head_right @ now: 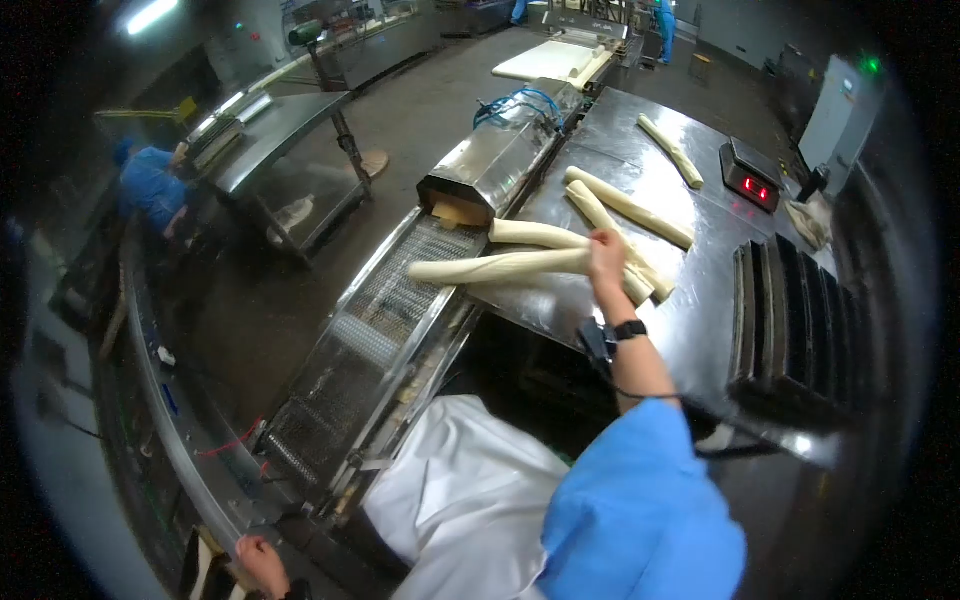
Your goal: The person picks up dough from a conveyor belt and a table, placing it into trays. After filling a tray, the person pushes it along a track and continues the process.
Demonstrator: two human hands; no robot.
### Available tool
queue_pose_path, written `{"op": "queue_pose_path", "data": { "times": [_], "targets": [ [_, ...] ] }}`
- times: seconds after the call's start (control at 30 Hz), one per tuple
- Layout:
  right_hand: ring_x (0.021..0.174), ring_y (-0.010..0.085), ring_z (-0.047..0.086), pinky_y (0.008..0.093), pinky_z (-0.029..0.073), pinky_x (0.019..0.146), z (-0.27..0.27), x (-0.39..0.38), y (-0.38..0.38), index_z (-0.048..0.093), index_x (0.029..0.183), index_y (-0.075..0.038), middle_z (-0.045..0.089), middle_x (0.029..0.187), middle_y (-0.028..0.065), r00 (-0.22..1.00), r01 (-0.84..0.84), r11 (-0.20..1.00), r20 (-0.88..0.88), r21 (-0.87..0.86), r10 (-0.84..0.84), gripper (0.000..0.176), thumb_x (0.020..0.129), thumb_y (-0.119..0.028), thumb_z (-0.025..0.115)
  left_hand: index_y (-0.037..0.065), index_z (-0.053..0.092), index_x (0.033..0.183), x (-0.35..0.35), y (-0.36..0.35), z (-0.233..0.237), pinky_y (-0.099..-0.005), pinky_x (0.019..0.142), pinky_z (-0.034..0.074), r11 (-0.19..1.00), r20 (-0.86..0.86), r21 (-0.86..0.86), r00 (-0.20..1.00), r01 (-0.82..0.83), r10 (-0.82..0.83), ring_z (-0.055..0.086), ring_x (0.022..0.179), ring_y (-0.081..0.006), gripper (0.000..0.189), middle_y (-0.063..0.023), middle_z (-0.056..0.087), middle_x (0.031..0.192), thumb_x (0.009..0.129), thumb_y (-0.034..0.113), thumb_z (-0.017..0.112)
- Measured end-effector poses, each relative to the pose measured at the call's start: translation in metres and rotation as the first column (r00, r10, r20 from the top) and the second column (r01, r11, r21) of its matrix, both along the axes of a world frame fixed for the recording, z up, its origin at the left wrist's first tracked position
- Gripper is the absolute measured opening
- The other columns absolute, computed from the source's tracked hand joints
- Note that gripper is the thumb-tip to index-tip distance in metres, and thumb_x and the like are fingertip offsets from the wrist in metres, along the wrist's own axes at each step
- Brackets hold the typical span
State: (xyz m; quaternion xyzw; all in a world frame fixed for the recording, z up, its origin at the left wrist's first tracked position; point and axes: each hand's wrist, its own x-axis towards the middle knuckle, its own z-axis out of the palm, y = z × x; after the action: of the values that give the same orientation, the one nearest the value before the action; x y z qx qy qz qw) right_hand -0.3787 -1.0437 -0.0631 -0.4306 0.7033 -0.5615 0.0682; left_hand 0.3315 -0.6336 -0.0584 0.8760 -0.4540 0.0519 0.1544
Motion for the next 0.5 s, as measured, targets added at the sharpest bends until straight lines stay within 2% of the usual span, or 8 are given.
{"op": "queue_pose_path", "data": {
  "times": [0.07, 0.13, 0.17, 0.2, 0.27, 0.3, 0.43, 0.5],
  "targets": [
    [0.091, 0.0306, 0.062, 0.0399, 0.047, 0.084, 0.014, -0.032, 0.043, 0.066, 0.093, -0.004, 0.067, 0.094, 0.0149, 0.968, 0.198, 0.938, -0.210, 0.286, -0.140, 0.023, 0.078, -0.019, 0.056, -0.002, 0.066, 0.089, -0.040, -0.011, 0.044, -0.0446, 0.094, 0.042, 0.996, 0.047, 0.086, 0.999, 0.001, -0.005, 0.054, 0.107, -0.0380, 0.015, -0.0238, 0.061, 0.105, 0.077, 0.003, 0.059],
    [0.111, 0.0339, 0.054, 0.0481, 0.041, 0.093, 0.038, -0.032, 0.077, 0.065, 0.095, -0.005, 0.063, 0.112, 0.0159, 0.865, 0.312, 0.853, -0.497, 0.418, -0.074, 0.027, 0.077, -0.023, 0.056, 0.001, 0.070, 0.094, -0.052, -0.019, 0.059, -0.0439, 0.089, 0.045, 0.985, 0.104, 0.171, 0.994, -0.001, -0.017, 0.058, 0.099, -0.0357, 0.018, -0.0213, 0.065, 0.101, 0.083, 0.010, 0.059],
    [0.127, 0.0336, 0.042, 0.0538, 0.034, 0.101, 0.038, -0.041, 0.081, 0.062, 0.110, -0.007, 0.055, 0.126, 0.0168, 0.890, 0.268, 0.822, -0.456, 0.503, -0.011, 0.045, 0.076, -0.037, 0.063, -0.001, 0.070, 0.094, -0.046, -0.018, 0.054, -0.0439, 0.089, 0.045, 0.982, 0.124, 0.186, 0.991, 0.023, -0.047, 0.058, 0.099, -0.0364, 0.019, -0.0214, 0.065, 0.100, 0.083, 0.010, 0.058],
    [0.127, 0.0336, 0.042, 0.0538, 0.034, 0.101, 0.036, -0.044, 0.082, 0.062, 0.110, -0.007, 0.055, 0.126, 0.0168, 0.891, 0.272, 0.818, -0.453, 0.506, -0.016, 0.045, 0.076, -0.037, 0.063, -0.003, 0.069, 0.095, -0.041, -0.016, 0.049, -0.0440, 0.089, 0.045, 0.978, 0.143, 0.202, 0.987, 0.048, -0.078, 0.058, 0.099, -0.0372, 0.020, -0.0214, 0.065, 0.099, 0.084, 0.010, 0.057],
    [0.131, 0.0348, 0.038, 0.0564, 0.029, 0.106, 0.037, -0.045, 0.075, 0.052, 0.130, -0.008, 0.053, 0.128, 0.0184, 0.789, 0.261, 0.775, -0.589, 0.576, 0.173, 0.078, 0.069, -0.052, 0.072, -0.003, 0.069, 0.094, -0.036, -0.011, 0.040, -0.0442, 0.089, 0.045, 0.981, 0.137, 0.186, 0.987, 0.055, -0.081, 0.057, 0.098, -0.0375, 0.020, -0.0214, 0.065, 0.099, 0.084, 0.010, 0.057],
    [0.129, 0.0364, 0.040, 0.0577, 0.025, 0.109, 0.039, -0.047, 0.065, 0.038, 0.141, -0.004, 0.052, 0.129, 0.0198, 0.854, 0.166, 0.734, -0.468, 0.658, 0.227, 0.112, 0.055, -0.064, 0.080, -0.004, 0.068, 0.094, -0.034, -0.007, 0.036, -0.0444, 0.088, 0.045, 0.984, 0.126, 0.168, 0.989, 0.054, -0.076, 0.057, 0.097, -0.0378, 0.020, -0.0214, 0.065, 0.099, 0.084, 0.010, 0.057],
    [0.126, 0.0400, 0.045, 0.0587, 0.027, 0.108, 0.036, -0.053, 0.017, 0.034, 0.139, 0.004, 0.051, 0.131, 0.0229, 0.870, 0.140, 0.671, -0.414, 0.728, 0.269, 0.126, 0.045, -0.062, 0.086, -0.004, 0.069, 0.092, -0.035, 0.006, 0.027, -0.0445, 0.086, 0.045, 0.979, 0.177, 0.192, 0.979, 0.067, -0.102, 0.057, 0.094, -0.0383, 0.020, -0.0214, 0.065, 0.097, 0.084, 0.010, 0.056],
    [0.125, 0.0406, 0.045, 0.0577, 0.027, 0.108, 0.038, -0.052, -0.007, 0.033, 0.140, 0.003, 0.051, 0.132, 0.0229, 0.892, 0.059, 0.663, -0.337, 0.747, 0.300, 0.124, 0.046, -0.057, 0.087, -0.003, 0.069, 0.090, -0.041, 0.011, 0.025, -0.0445, 0.086, 0.045, 0.970, 0.212, 0.235, 0.971, 0.059, -0.111, 0.057, 0.093, -0.0385, 0.019, -0.0211, 0.065, 0.095, 0.084, 0.010, 0.056]
  ]
}}
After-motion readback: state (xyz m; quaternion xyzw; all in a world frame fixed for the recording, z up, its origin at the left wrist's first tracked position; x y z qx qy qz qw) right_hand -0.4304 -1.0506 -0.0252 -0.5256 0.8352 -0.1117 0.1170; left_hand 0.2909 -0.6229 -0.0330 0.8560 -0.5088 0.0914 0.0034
